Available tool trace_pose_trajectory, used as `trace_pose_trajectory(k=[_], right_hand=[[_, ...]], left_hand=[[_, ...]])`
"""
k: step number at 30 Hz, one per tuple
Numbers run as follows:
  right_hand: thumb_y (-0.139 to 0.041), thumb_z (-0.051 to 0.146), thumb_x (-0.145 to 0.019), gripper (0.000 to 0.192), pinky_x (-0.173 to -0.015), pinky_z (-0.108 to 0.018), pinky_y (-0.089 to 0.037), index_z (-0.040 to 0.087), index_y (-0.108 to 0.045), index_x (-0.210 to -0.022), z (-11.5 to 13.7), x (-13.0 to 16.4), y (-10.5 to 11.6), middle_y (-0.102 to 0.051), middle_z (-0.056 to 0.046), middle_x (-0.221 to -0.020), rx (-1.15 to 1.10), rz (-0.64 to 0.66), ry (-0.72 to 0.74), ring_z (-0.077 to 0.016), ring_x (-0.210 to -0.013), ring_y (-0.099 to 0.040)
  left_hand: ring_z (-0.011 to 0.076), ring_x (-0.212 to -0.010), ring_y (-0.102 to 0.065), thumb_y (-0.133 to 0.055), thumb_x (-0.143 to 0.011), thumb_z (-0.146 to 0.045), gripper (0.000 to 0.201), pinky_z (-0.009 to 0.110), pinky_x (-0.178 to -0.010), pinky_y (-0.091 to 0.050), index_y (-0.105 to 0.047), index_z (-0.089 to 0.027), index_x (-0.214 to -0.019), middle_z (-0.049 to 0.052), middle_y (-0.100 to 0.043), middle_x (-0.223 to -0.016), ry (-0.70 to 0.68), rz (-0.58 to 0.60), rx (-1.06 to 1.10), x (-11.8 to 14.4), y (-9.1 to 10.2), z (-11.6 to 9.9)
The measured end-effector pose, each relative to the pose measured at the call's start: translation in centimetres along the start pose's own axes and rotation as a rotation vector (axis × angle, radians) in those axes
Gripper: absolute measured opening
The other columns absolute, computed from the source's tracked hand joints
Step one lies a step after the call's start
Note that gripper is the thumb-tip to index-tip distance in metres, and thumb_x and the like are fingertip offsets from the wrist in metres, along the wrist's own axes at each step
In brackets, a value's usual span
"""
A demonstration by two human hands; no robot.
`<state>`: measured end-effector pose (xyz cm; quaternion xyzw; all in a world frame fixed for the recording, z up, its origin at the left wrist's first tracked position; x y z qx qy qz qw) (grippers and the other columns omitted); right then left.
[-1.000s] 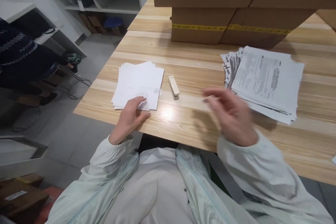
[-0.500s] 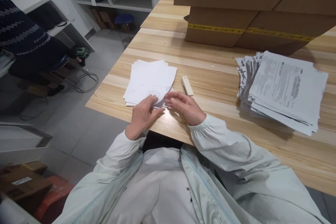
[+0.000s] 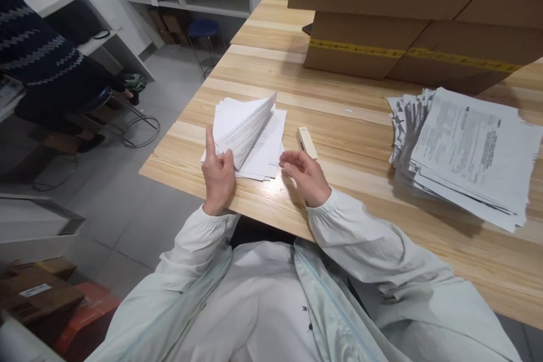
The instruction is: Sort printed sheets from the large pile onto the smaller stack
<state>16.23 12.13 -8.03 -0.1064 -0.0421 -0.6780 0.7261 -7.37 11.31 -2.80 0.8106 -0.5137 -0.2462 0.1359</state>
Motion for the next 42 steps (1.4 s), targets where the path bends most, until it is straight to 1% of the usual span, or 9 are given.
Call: trace_pose_trajectory(k=[4, 7, 12, 16, 23, 28, 34, 37, 42], right_hand=[[-0.081, 0.04, -0.069, 0.038, -0.09, -0.04, -0.054, 0.022, -0.065, -0.099, -0.2, 0.2, 0.0, -0.069, -0.005, -0.109, -0.052, 0.007, -0.045, -0.0194, -0.098, -0.068], [-0.082, 0.041, -0.069, 0.039, -0.088, -0.037, -0.054, 0.022, -0.066, -0.098, -0.3, 0.2, -0.2, -0.07, -0.005, -0.105, -0.068, 0.009, -0.038, -0.0171, -0.092, -0.068], [-0.082, 0.045, -0.069, 0.043, -0.087, -0.038, -0.056, 0.023, -0.065, -0.101, -0.1, 0.5, -1.2, -0.07, -0.005, -0.106, -0.105, 0.067, -0.027, -0.0178, -0.092, -0.069], [-0.084, 0.044, -0.067, 0.044, -0.078, -0.036, -0.057, 0.024, -0.064, -0.101, 0.0, 0.7, -0.3, -0.068, -0.004, -0.107, -0.056, -0.01, -0.042, -0.0183, -0.091, -0.069], [-0.084, 0.045, -0.066, 0.044, -0.077, -0.036, -0.059, 0.023, -0.065, -0.1, -0.2, 0.8, -0.6, -0.067, -0.004, -0.107, -0.088, 0.023, -0.066, -0.0169, -0.085, -0.07], [-0.083, 0.045, -0.07, 0.04, -0.081, -0.035, -0.06, 0.023, -0.067, -0.099, 0.4, 1.0, -1.0, -0.067, -0.004, -0.11, -0.102, 0.037, -0.024, -0.0163, -0.089, -0.069], [-0.081, 0.045, -0.073, 0.04, -0.087, -0.035, -0.059, 0.024, -0.068, -0.104, 1.5, 1.0, -1.7, -0.066, -0.005, -0.121, -0.096, 0.069, 0.05, -0.0174, -0.097, -0.068], [-0.078, 0.047, -0.075, 0.039, -0.092, -0.038, -0.058, 0.025, -0.068, -0.106, 1.8, 0.9, -2.3, -0.066, -0.006, -0.124, -0.087, 0.092, 0.071, -0.0197, -0.104, -0.068], [-0.075, 0.05, -0.078, 0.045, -0.092, -0.039, -0.058, 0.029, -0.062, -0.115, 1.9, 0.9, -2.4, -0.062, -0.005, -0.132, -0.073, 0.077, 0.113, -0.0219, -0.109, -0.068]], left_hand=[[0.0125, -0.063, -0.061, -0.046, -0.092, -0.012, 0.041, 0.025, -0.068, -0.046, -0.067, -0.021, -0.126, 0.0, -0.073, -0.077, -0.103, 0.048, -0.003, 0.1, -0.6, -0.4], [0.0165, -0.09, -0.07, -0.047, -0.088, -0.006, 0.039, 0.028, -0.082, -0.052, -0.077, -0.021, -0.107, 0.004, -0.078, -0.1, -0.12, 0.113, 0.05, 0.0, -1.2, 0.2], [0.015, -0.075, -0.064, -0.05, -0.088, -0.009, 0.034, 0.028, -0.073, -0.051, -0.077, -0.022, -0.104, 0.003, -0.074, -0.086, -0.138, 0.204, 0.002, 0.1, -2.1, 0.1], [0.0166, -0.08, -0.06, -0.057, -0.085, -0.009, 0.033, 0.03, -0.077, -0.049, -0.075, -0.022, -0.109, 0.003, -0.069, -0.084, -0.197, 0.31, -0.022, 0.5, -3.1, -0.6], [0.0181, -0.086, -0.058, -0.063, -0.079, -0.008, 0.042, 0.033, -0.08, -0.05, -0.069, -0.018, -0.119, 0.006, -0.071, -0.105, -0.198, 0.368, 0.023, 0.6, -3.6, -0.5], [0.0194, -0.093, -0.06, -0.063, -0.08, -0.01, 0.041, 0.035, -0.083, -0.051, -0.068, -0.019, -0.12, 0.007, -0.071, -0.109, -0.18, 0.382, 0.032, 0.6, -3.6, -0.5], [0.0218, -0.103, -0.061, -0.074, -0.081, -0.025, 0.04, 0.036, -0.087, -0.052, -0.069, -0.022, -0.12, 0.008, -0.071, -0.113, -0.187, 0.402, 0.022, 0.7, -3.9, -0.7], [0.0224, -0.108, -0.061, -0.077, -0.078, -0.024, 0.037, 0.037, -0.089, -0.052, -0.071, -0.022, -0.115, 0.008, -0.071, -0.113, -0.22, 0.407, 0.033, 0.8, -4.1, -1.0], [0.0196, -0.094, -0.064, -0.066, -0.085, -0.018, 0.009, 0.034, -0.086, -0.052, -0.075, -0.021, -0.087, 0.004, -0.074, -0.09, -0.227, 0.31, 0.019, 0.5, -3.6, -1.0]])
Point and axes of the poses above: each hand's wrist, its own x-axis away from the middle knuckle, its own y-axis out of the back of the hand, z = x × y, the point moved 10 cm from there along -x, towards the middle knuckle
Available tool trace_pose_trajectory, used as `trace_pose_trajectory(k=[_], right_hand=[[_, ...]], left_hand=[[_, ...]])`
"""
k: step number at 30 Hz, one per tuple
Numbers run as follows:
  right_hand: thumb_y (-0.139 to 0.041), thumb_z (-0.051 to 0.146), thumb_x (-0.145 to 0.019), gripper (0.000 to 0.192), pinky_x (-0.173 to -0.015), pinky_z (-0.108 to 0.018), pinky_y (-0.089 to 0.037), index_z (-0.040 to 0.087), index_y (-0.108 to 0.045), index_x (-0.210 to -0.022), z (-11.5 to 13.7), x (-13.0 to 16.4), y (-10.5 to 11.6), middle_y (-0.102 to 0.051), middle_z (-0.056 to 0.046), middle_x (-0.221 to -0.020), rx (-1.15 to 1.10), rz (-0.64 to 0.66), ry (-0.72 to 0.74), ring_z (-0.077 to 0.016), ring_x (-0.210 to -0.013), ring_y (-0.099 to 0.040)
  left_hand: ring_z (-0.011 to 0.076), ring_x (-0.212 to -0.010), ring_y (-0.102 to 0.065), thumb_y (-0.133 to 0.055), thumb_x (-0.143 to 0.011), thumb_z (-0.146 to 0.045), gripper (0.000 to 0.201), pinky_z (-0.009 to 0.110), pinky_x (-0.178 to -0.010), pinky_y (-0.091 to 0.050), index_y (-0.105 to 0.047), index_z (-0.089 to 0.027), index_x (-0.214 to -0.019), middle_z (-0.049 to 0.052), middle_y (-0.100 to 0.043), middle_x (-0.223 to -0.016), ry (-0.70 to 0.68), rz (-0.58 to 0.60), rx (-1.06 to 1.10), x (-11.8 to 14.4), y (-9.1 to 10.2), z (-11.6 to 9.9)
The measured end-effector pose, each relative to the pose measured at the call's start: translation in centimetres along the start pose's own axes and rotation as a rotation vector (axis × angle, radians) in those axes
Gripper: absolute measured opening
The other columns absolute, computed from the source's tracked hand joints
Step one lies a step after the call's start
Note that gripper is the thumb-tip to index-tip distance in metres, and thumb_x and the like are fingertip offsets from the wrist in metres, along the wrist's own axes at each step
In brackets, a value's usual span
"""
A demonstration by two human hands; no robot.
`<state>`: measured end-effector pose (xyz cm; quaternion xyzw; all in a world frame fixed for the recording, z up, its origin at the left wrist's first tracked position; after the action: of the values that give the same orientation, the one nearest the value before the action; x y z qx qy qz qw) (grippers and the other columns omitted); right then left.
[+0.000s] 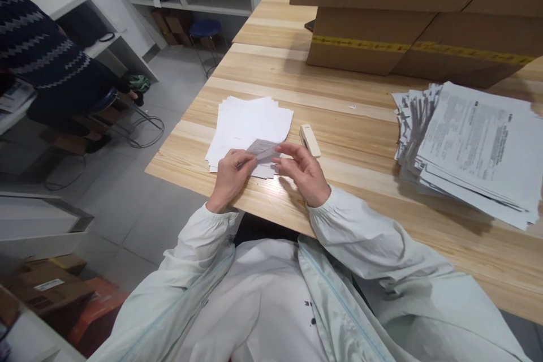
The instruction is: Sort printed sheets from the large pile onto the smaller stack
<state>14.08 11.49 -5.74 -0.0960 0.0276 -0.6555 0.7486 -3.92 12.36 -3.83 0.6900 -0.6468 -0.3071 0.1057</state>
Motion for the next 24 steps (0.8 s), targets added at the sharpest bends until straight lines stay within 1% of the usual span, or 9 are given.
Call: trace_pose_trajectory(k=[3, 5, 8, 12, 15, 17, 19, 21, 24], right_hand=[[-0.074, 0.05, -0.078, 0.045, -0.089, -0.038, -0.06, 0.031, -0.06, -0.117, 0.2, 0.0, 0.8, -0.06, -0.004, -0.134, -0.005, -0.072, 0.03, -0.0197, -0.102, -0.07], [-0.073, 0.054, -0.079, 0.043, -0.084, -0.037, -0.061, 0.03, -0.062, -0.113, 0.0, -0.1, 1.0, -0.066, -0.004, -0.121, -0.05, -0.08, -0.005, -0.0186, -0.094, -0.072], [-0.072, 0.063, -0.077, 0.046, -0.072, -0.034, -0.062, 0.025, -0.067, -0.103, -0.4, -0.2, 0.9, -0.07, -0.004, -0.099, -0.122, -0.054, -0.098, -0.0186, -0.082, -0.072], [-0.07, 0.076, -0.069, 0.059, -0.059, -0.033, -0.062, 0.02, -0.071, -0.091, -1.4, -0.2, 0.8, -0.071, -0.007, -0.084, -0.13, -0.007, -0.222, -0.0191, -0.069, -0.07], [-0.068, 0.081, -0.064, 0.067, -0.055, -0.034, -0.059, 0.017, -0.073, -0.082, -2.8, 0.0, 0.5, -0.072, -0.009, -0.072, -0.075, 0.073, -0.333, -0.0208, -0.063, -0.068], [-0.078, 0.073, -0.059, 0.06, -0.058, -0.036, -0.058, 0.016, -0.074, -0.079, -3.1, 0.2, 0.4, -0.073, -0.009, -0.071, -0.009, 0.124, -0.332, -0.0224, -0.065, -0.068], [-0.087, 0.059, -0.056, 0.049, -0.063, -0.038, -0.057, 0.016, -0.075, -0.076, -2.8, 0.4, 0.8, -0.075, -0.008, -0.074, 0.063, 0.119, -0.263, -0.0234, -0.067, -0.068], [-0.089, 0.051, -0.057, 0.041, -0.067, -0.041, -0.057, 0.018, -0.077, -0.077, -1.9, 0.7, 2.0, -0.076, -0.007, -0.077, 0.103, 0.051, -0.152, -0.0245, -0.07, -0.069], [-0.088, 0.047, -0.062, 0.032, -0.078, -0.047, -0.058, 0.024, -0.078, -0.082, 0.0, 1.7, 4.3, -0.078, -0.005, -0.088, 0.107, -0.074, 0.036, -0.0277, -0.084, -0.071]], left_hand=[[0.0196, -0.091, -0.067, -0.057, -0.091, -0.02, 0.017, 0.035, -0.086, -0.052, -0.074, -0.021, -0.089, 0.006, -0.076, -0.092, -0.041, -0.138, -0.045, 0.3, 1.3, -0.5], [0.0215, -0.098, -0.068, -0.051, -0.095, -0.022, 0.023, 0.039, -0.091, -0.051, -0.074, -0.022, -0.092, 0.008, -0.076, -0.098, -0.132, -0.198, -0.084, 1.0, 1.8, -1.6], [0.0239, -0.108, -0.067, -0.046, -0.097, -0.024, 0.028, 0.043, -0.098, -0.048, -0.074, -0.023, -0.094, 0.01, -0.076, -0.107, -0.238, -0.19, -0.079, 2.4, 1.7, -3.1], [0.0261, -0.113, -0.067, -0.047, -0.097, -0.027, 0.029, 0.046, -0.102, -0.046, -0.076, -0.025, -0.093, 0.01, -0.076, -0.111, -0.224, -0.119, 0.017, 4.7, 0.9, -3.8], [0.0283, -0.116, -0.066, -0.053, -0.095, -0.03, 0.025, 0.05, -0.105, -0.043, -0.076, -0.027, -0.088, 0.009, -0.076, -0.112, -0.154, 0.021, 0.166, 6.5, -0.8, -4.1], [0.0291, -0.115, -0.067, -0.058, -0.092, -0.032, 0.02, 0.051, -0.105, -0.043, -0.076, -0.029, -0.085, 0.008, -0.077, -0.109, -0.124, 0.145, 0.281, 7.8, -2.2, -4.5], [0.0287, -0.113, -0.067, -0.063, -0.09, -0.032, 0.014, 0.05, -0.104, -0.044, -0.076, -0.029, -0.088, 0.008, -0.077, -0.108, -0.14, 0.206, 0.34, 8.8, -2.6, -5.2], [0.0282, -0.117, -0.065, -0.065, -0.089, -0.036, 0.016, 0.048, -0.106, -0.044, -0.075, -0.029, -0.099, 0.008, -0.075, -0.115, -0.17, 0.103, 0.327, 9.1, -1.0, -5.6], [0.0276, -0.13, -0.056, -0.059, -0.091, -0.046, 0.036, 0.047, -0.111, -0.041, -0.065, -0.027, -0.121, 0.011, -0.064, -0.135, -0.061, -0.283, 0.361, 8.6, 4.0, -4.1]])
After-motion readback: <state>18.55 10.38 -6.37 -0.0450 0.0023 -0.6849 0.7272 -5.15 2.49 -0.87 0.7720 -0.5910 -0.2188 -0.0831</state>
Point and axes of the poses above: each hand's wrist, its own x-axis away from the middle knuckle, its own y-axis out of the back of the hand, z = x × y, the point moved 10 cm from there along -x, towards the middle knuckle
